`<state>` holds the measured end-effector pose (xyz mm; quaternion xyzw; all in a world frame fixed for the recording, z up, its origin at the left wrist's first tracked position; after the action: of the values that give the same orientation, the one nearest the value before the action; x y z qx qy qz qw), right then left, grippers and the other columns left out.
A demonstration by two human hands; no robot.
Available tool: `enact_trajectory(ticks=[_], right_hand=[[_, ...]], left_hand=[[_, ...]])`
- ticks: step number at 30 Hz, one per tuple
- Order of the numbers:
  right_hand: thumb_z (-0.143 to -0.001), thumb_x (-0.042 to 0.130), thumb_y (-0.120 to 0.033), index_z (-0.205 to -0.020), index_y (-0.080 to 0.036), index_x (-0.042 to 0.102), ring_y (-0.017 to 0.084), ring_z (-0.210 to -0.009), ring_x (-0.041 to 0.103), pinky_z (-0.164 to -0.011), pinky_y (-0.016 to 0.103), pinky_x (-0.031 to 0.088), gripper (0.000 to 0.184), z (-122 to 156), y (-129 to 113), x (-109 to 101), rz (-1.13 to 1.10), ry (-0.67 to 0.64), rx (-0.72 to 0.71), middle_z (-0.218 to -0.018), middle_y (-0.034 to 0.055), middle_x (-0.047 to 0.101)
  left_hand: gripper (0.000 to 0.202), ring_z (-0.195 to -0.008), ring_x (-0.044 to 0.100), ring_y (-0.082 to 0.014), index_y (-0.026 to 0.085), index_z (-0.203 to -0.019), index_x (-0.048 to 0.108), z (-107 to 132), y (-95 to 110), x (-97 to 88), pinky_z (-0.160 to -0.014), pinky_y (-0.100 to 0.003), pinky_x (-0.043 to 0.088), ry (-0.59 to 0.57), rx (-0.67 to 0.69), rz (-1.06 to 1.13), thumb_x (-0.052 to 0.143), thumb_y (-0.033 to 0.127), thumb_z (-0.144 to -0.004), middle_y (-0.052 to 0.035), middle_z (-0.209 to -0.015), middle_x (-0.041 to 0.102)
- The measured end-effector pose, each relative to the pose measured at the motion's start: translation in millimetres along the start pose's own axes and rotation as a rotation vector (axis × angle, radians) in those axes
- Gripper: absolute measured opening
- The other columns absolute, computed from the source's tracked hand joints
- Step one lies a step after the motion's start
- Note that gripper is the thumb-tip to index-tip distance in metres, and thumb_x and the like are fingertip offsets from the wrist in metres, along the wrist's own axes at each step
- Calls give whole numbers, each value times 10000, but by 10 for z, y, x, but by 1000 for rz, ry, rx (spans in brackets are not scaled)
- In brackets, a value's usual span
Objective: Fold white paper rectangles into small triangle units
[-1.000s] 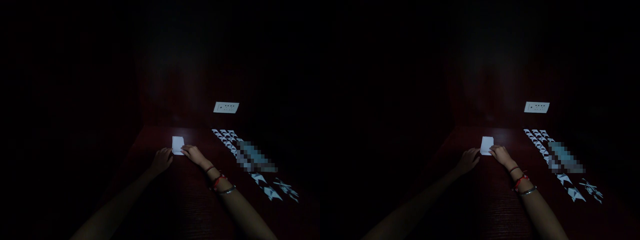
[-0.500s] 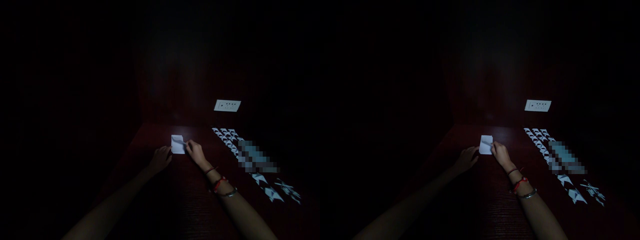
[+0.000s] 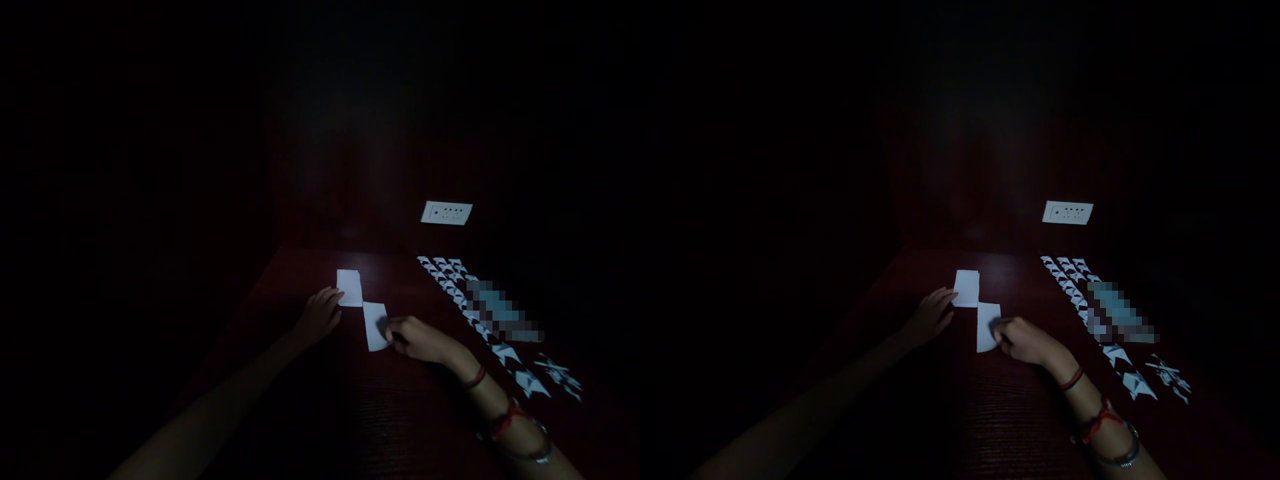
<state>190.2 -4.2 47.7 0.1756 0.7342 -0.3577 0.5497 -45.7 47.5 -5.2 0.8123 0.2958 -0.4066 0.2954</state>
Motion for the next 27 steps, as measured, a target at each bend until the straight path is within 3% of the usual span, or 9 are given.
enact_trajectory(ticks=[6, 10, 14, 16, 18, 21, 24, 27], right_hand=[[-651, 427, -21, -695, -182, 541, 115, -722, 539, -671, 206, 412, 202, 134, 101, 19, -96, -54, -38, -804, 5, 591], [-687, 395, -18, -715, -180, 573, 124, -751, 551, -709, 226, 418, 243, 202, 221, -33, -163, -12, -2, -820, 14, 603], [-796, 405, -174, -985, -169, 550, 162, -921, 519, -827, 290, 389, 238, 162, 282, 29, -139, 112, 46, -998, 63, 571], [-783, 472, -306, -1123, -167, 482, 196, -1039, 457, -893, 330, 346, 367, 132, 283, 98, -94, 154, 64, -1125, 89, 509], [-726, 535, -402, -1199, -165, 422, 234, -1100, 404, -916, 372, 321, 541, 120, 275, 166, -37, 133, 101, -1185, 111, 467], [-730, 538, -366, -1190, -171, 445, 239, -1100, 403, -924, 386, 306, 508, 139, 260, 203, -47, 113, 131, -1168, 108, 485], [-708, 574, -272, -1100, -179, 535, 222, -1053, 449, -930, 368, 303, 404, 110, 263, 149, -275, 154, 173, -1115, 86, 526], [-636, 648, -224, -952, -178, 613, 212, -1027, 467, -944, 343, 295, 321, -123, 313, 78, -615, 274, 346, -1050, 62, 562]], left_hand=[[393, -1158, 348, -165, 259, -1196, 388, 37, 322, -61, -972, -326, 273, -138, 253, 88, 454, 227, -809, -24, -1231, 420], [336, -1114, 402, -155, 268, -1165, 430, 54, 390, -76, -951, -313, 300, -206, 333, 129, 436, 243, -830, -13, -1171, 484], [311, -1111, 398, -162, 248, -1153, 446, 62, 374, -48, -946, -328, 301, -224, 362, 147, 418, 260, -843, -23, -1159, 486], [307, -1119, 385, -166, 236, -1153, 447, 63, 359, -27, -952, -343, 289, -204, 357, 130, 399, 260, -850, -35, -1186, 456], [307, -1137, 361, -163, 240, -1149, 447, 52, 320, -7, -963, -342, 273, -152, 281, 76, 400, 264, -846, -28, -1215, 422], [302, -1154, 336, -172, 248, -1134, 451, 13, 194, 24, -966, -348, 269, -60, 59, -12, 399, 259, -836, -16, -1247, 384], [321, -1161, 317, -232, 178, -1149, 430, -33, 29, 62, -943, -422, 269, 5, -114, -47, 347, 247, -846, -90, -1247, 371], [356, -1141, 345, -247, 139, -1171, 402, -70, -96, 99, -928, -432, 279, 7, -241, -49, 346, 246, -836, -118, -1216, 411]])
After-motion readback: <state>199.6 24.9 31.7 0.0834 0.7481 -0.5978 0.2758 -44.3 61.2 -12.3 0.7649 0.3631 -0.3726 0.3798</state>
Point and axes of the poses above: each hand's wrist, its own z-axis away from the middle knuckle, its own x-axis out of the palm, y = z × x, the point moved 1 cm from there along -z, towards the middle knuckle
